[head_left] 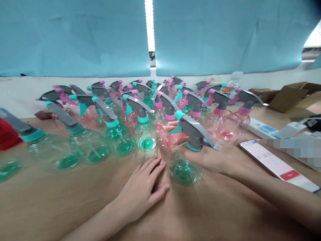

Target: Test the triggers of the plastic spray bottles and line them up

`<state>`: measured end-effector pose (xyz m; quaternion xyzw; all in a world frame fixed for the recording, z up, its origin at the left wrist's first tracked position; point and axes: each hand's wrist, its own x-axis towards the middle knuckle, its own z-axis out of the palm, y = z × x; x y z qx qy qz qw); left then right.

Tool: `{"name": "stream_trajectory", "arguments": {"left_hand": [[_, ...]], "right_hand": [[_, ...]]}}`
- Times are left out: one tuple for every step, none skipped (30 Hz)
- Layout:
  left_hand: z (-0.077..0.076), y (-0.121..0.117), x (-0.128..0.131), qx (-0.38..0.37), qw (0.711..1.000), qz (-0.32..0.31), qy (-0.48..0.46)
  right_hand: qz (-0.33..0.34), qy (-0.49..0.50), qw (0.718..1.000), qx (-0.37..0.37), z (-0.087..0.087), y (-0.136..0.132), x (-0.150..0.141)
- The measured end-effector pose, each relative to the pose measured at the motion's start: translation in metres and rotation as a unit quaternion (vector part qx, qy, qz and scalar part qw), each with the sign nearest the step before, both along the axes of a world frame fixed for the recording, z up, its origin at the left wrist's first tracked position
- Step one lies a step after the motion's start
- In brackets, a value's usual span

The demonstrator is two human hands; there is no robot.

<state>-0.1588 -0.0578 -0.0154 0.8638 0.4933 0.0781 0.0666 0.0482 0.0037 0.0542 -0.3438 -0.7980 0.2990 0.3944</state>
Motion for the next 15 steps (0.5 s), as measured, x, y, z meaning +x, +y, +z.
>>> {"name": "stream_trajectory", "arguments": {"left_hand": [[0.0000,0.0000,0.0000,0.001,1.000,-0.001,0.000],[-0.0001,0.0000,0.0000,0.003,1.000,-0.001,-0.001],[0.0000,-0.0002,0.0001,0.004,1.000,-0.002,-0.002],[0.0001,-0.0003,0.0001,0.005,1.000,-0.002,-0.004],[0.0002,-0.0006,0.0002,0.005,1.000,-0.001,-0.005],[0.0003,-0.0008,0.0002,0.006,1.000,0.000,-0.006],[0.0004,-0.0010,0.0003,0.005,1.000,0.000,-0.006],[0.0005,-0.0012,0.0003,0.005,1.000,0.001,-0.006],[0.0006,-0.0014,0.0003,0.005,1.000,0.002,-0.007],[0.0008,-0.0016,0.0004,0.004,1.000,0.003,-0.008],[0.0009,-0.0017,0.0004,0.003,1.000,0.004,-0.009],[0.0010,-0.0018,0.0005,0.002,1.000,0.004,-0.010],[0.0012,-0.0019,0.0005,0.002,1.000,0.004,-0.013],[0.0014,-0.0018,0.0005,0.002,1.000,0.004,-0.016],[0.0015,-0.0017,0.0005,0.002,1.000,0.003,-0.020]], "right_hand": [[-0.001,0.002,1.000,0.004,-0.0005,0.0003,0.0002],[-0.001,0.004,1.000,0.009,-0.0006,0.0003,0.0004],[-0.004,0.003,1.000,0.016,-0.0004,0.0001,0.0005],[-0.010,0.001,1.000,0.024,0.0000,-0.0003,0.0006],[-0.013,-0.003,0.999,0.033,0.0005,-0.0007,0.0006],[-0.014,-0.005,0.999,0.042,0.0009,-0.0012,0.0006],[-0.014,-0.007,0.999,0.046,0.0012,-0.0015,0.0006],[-0.014,-0.009,0.999,0.045,0.0012,-0.0018,0.0006],[-0.013,-0.010,0.999,0.040,0.0011,-0.0019,0.0005],[-0.012,-0.011,0.999,0.034,0.0009,-0.0019,0.0005],[-0.014,-0.012,0.999,0.028,0.0006,-0.0019,0.0003],[-0.018,-0.014,0.999,0.025,0.0004,-0.0019,0.0002],[-0.025,-0.016,0.999,0.024,0.0003,-0.0019,0.0000],[-0.034,-0.019,0.999,0.026,0.0004,-0.0019,-0.0002],[-0.045,-0.023,0.998,0.028,0.0006,-0.0021,-0.0004]]}}
